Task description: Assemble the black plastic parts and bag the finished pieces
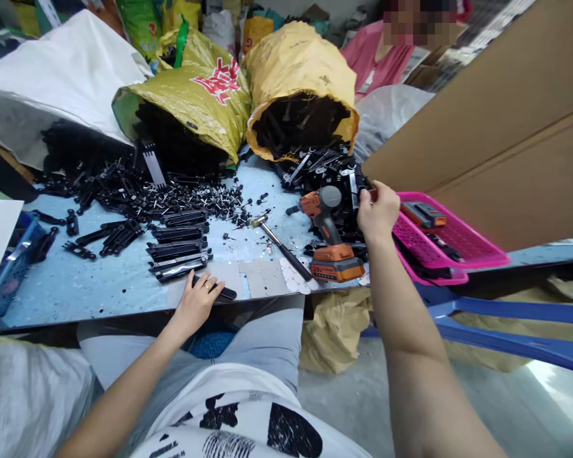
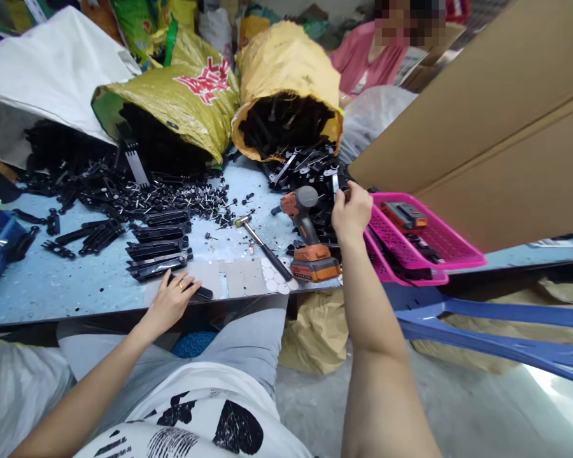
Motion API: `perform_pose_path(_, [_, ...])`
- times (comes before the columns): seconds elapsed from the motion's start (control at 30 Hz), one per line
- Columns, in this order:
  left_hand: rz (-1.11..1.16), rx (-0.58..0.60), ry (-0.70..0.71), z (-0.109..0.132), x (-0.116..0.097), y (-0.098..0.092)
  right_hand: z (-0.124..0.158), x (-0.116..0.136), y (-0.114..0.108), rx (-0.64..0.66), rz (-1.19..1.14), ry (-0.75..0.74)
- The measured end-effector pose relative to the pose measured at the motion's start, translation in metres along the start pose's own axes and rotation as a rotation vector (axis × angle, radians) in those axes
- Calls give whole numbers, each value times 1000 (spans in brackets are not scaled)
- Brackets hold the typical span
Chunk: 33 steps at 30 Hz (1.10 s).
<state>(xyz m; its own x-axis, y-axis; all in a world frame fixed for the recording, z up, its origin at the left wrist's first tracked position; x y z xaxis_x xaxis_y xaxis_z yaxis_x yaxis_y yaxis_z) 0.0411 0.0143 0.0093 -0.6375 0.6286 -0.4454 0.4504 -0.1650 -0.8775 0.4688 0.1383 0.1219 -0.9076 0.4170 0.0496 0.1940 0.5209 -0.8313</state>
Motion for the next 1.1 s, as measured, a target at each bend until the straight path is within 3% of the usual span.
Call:
perform_pose_path(0.07, [-48, 42, 18, -9, 0, 2, -30, -21, 33, 96, 120, 52])
perform_pose_path(0.17, [-126, 56, -34, -14, 2, 0, -52, -29, 78, 277, 188, 152])
perform_pose_path(0.27, [-189, 55, -79, -9, 7, -5, -58, -23, 97, 416, 178, 195])
perform_pose_path(0.37, [-222, 52, -127, -1, 18, -9, -63, -16, 74, 337, 164, 201])
perform_pose_path(0.47, [-200, 46, -179, 3, 28, -7, -53, 10, 17, 129, 102, 80])
perform_pose_path(0.53, [-140, 58, -179, -1, 31, -2, -25, 47, -16, 148, 9, -113])
perform_pose_path(0.57, [-103, 71, -173, -4, 32, 2, -1, 70, -26, 242, -49, -242])
perform_pose_path(0.67, [-3, 132, -162, -12, 34, 10, 104, 147, -44, 548, -155, -768])
perform_pose_path(0.73, [44, 164, -166, -15, 35, 11, 181, 184, -50, 638, -189, -1111])
perform_pose_path(0.77, [62, 175, -169, -16, 35, 10, 210, 196, -48, 652, -177, -1211])
perform_pose_path(0.83, [82, 193, -184, -17, 35, 8, 249, 212, -36, 668, -126, -1287])
perform_pose_path(0.9, [86, 217, -212, -17, 35, 6, 265, 219, -22, 685, -82, -1278])
perform_pose_path(1.1, [91, 236, -210, -19, 31, 2, 263, 221, -13, 731, -35, -1237])
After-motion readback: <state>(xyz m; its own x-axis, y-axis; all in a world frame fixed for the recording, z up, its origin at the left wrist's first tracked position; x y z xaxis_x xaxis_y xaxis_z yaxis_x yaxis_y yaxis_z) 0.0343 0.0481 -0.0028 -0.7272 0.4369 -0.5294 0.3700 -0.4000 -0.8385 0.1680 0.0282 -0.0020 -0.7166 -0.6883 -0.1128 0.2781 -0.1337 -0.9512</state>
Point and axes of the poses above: each hand's wrist, its own z-axis away from the middle knuckle, its own y-axis out of the palm, x = y × z, the point moved 7 cm from there along -z, towards the middle knuckle, and after that the axes turned 13 degrees about z, right-handed, at the moved point
